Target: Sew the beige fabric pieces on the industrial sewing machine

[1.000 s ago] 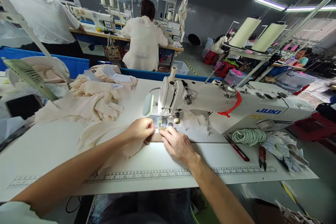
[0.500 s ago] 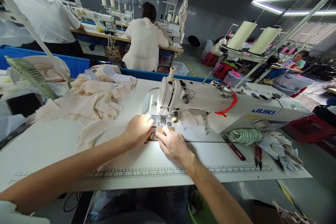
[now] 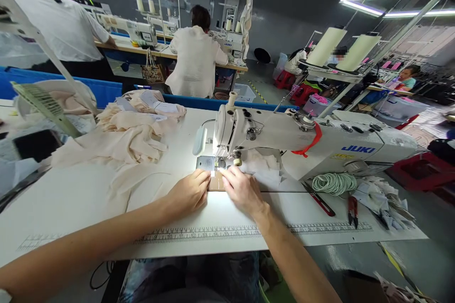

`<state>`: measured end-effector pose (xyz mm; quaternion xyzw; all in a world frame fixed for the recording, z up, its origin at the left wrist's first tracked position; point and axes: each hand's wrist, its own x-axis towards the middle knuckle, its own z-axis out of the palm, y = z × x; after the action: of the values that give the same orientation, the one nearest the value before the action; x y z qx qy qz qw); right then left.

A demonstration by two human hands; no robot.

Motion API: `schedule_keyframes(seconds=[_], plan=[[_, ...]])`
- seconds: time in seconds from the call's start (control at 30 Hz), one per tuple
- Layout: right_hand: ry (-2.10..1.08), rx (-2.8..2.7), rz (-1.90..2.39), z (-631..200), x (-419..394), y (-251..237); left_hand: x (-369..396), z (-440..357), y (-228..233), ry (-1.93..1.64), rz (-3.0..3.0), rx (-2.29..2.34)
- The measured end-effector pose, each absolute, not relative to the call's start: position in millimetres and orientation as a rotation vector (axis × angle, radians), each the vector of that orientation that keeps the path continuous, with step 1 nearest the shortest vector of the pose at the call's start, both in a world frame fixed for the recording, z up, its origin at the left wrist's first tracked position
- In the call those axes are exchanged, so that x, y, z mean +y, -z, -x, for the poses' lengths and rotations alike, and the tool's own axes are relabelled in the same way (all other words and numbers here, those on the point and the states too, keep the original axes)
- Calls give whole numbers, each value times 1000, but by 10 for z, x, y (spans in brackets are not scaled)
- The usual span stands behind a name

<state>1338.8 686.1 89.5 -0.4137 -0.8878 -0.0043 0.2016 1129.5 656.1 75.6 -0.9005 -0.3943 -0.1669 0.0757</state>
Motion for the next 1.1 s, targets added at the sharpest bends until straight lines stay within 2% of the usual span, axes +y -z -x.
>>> schedule_keyframes(seconds=[0.53,0.67,0.9,1.1], plan=[[11,-2399,1266,-13530,7007,-788,6859,-11344,-714,510,2751,-1216],[-138,-2313,1276,-13530,7035,-785,6842,-11354,-742,538,2762,-1224],[-607,-2064,1331,-13530,7358,-857,6839,-11369,-778,420,2693,-1180],[-598,-2049,1307,-13474,7250,-940,6852,-11355,-743,456,2717,-1196]])
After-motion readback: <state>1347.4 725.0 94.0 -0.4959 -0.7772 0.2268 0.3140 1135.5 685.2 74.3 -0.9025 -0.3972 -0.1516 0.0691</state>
